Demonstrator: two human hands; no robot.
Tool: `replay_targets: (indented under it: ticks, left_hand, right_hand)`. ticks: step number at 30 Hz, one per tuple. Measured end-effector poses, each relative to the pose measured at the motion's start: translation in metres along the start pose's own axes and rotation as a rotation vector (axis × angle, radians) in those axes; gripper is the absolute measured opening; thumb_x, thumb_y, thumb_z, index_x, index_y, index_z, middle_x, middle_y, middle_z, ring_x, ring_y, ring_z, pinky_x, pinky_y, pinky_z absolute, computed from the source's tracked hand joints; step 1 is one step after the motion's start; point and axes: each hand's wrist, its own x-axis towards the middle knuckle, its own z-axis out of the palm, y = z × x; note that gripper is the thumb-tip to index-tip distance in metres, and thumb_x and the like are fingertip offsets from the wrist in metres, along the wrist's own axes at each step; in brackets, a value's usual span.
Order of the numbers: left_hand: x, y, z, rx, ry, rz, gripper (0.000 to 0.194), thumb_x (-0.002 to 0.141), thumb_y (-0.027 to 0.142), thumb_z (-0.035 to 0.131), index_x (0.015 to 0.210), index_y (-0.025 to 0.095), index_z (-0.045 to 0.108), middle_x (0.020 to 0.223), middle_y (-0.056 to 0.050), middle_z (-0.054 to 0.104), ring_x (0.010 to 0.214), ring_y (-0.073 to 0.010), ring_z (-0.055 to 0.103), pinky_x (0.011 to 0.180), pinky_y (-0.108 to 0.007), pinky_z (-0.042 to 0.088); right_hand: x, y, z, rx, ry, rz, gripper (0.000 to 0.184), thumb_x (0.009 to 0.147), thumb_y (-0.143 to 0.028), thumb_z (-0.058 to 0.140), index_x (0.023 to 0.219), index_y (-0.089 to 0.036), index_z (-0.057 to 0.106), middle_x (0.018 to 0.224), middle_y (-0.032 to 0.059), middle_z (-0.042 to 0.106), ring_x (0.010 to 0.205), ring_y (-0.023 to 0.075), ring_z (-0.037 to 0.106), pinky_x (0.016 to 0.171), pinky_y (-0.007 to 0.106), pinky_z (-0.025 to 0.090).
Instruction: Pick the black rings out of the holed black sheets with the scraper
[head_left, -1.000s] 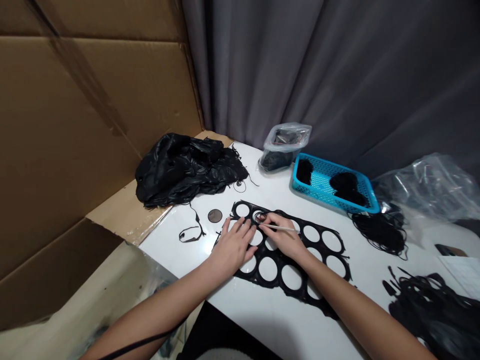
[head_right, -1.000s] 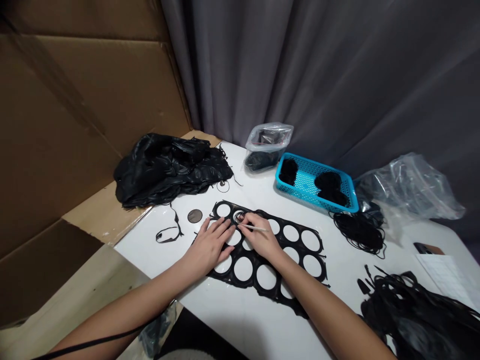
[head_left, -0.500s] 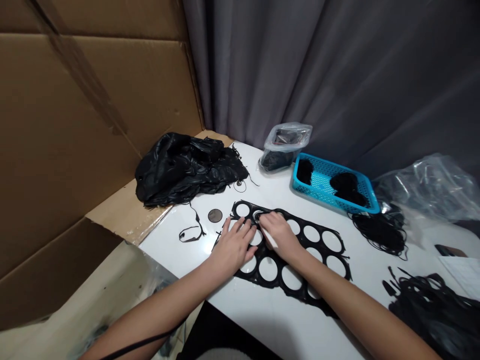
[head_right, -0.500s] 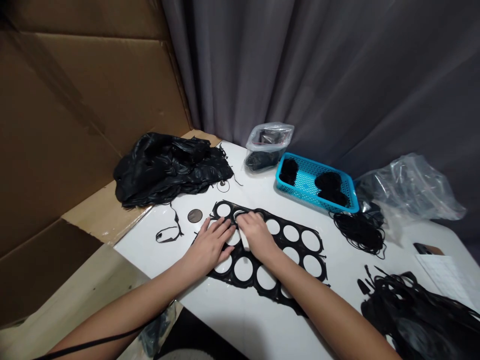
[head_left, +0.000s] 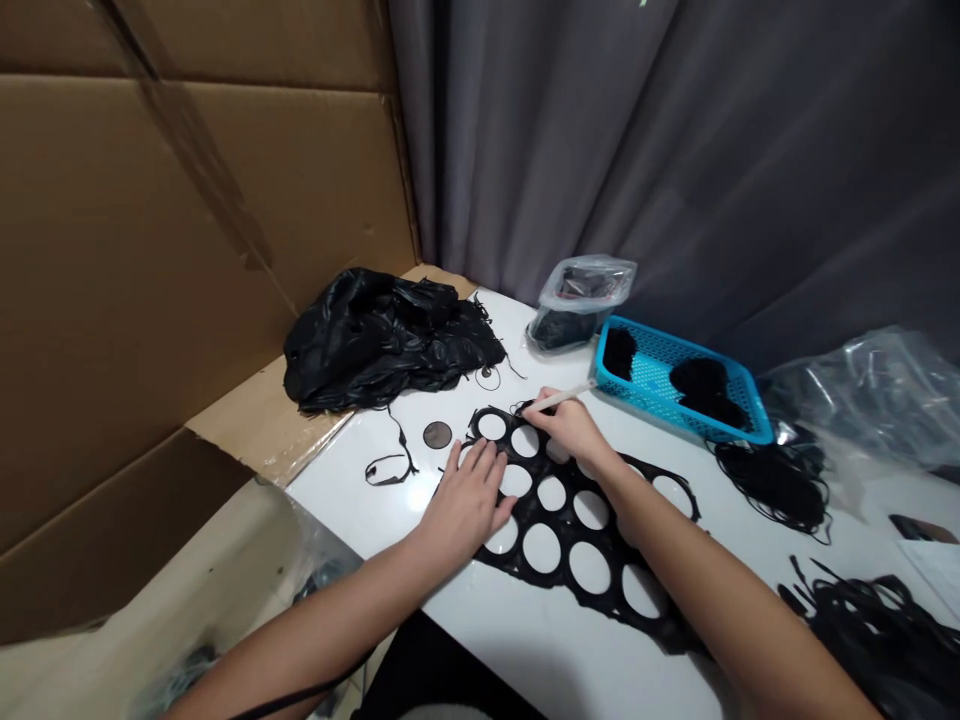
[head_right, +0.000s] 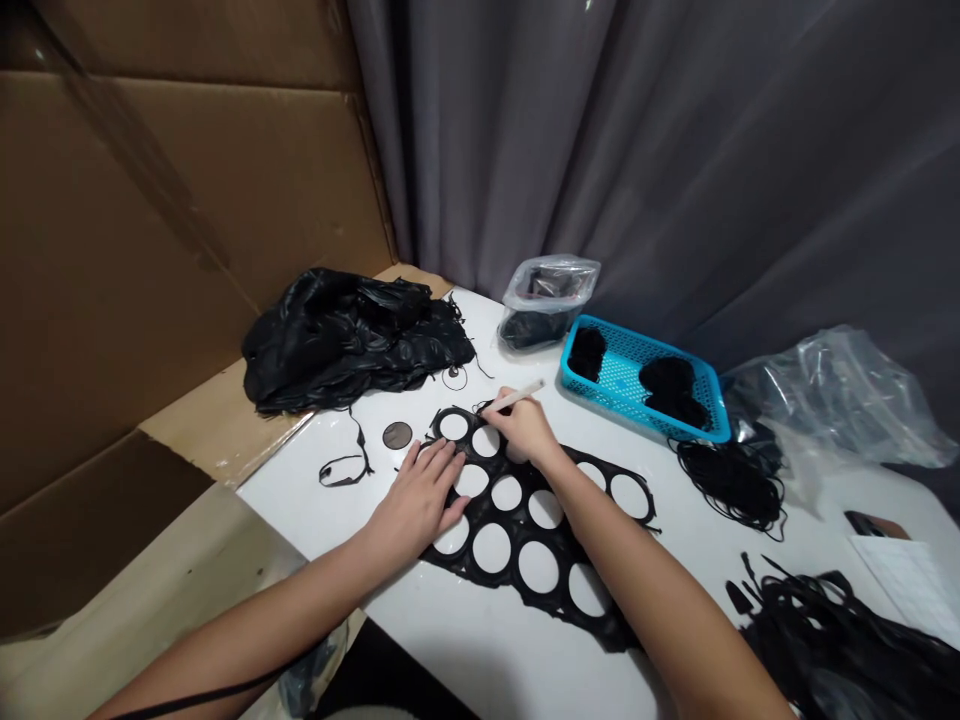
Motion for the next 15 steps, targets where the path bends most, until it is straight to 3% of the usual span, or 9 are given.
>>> replay_targets:
  ticks: [3,6,15]
  left_hand:
    - [-0.001,0.001,0.002,0.02,-0.009,-0.005,0.047,0.098,0.039,0.051,0.133,0.009,0.056,0.14,-0.017,0.056,0.135,-0.0308,0.047,0.116,-0.052,0.029]
    - [-0.001,0.001,0.004,0.034,-0.017,-0.008,0.046,0.098,0.038,0.05,0.134,0.01,0.056,0.141,-0.017,0.056,0.136,-0.0307,0.047,0.116,-0.051,0.03]
    - [0.0,0.002,0.004,0.031,-0.035,0.001,0.044,0.098,0.036,0.05,0.133,0.009,0.057,0.141,-0.017,0.056,0.136,-0.0317,0.046,0.116,-0.052,0.029]
  right_hand:
    - [-0.011,-0.007,0.019,0.085,-0.135,-0.05,0.021,0.079,-0.034,0.062,0.066,-0.023,0.05,0.062,-0.0034,0.056,0.062,0.0156,0.052,0.058,0.027,0.038]
    - [-0.014,-0.008,0.025,0.11,-0.216,-0.113,0.02,0.081,-0.033,0.062,0.067,-0.021,0.053,0.067,-0.0023,0.059,0.065,0.0153,0.053,0.062,0.027,0.04]
    - [-0.015,-0.005,0.024,0.008,-0.254,-0.194,0.016,0.084,-0.027,0.061,0.07,-0.021,0.057,0.076,0.0001,0.064,0.076,0.0182,0.057,0.072,0.03,0.041]
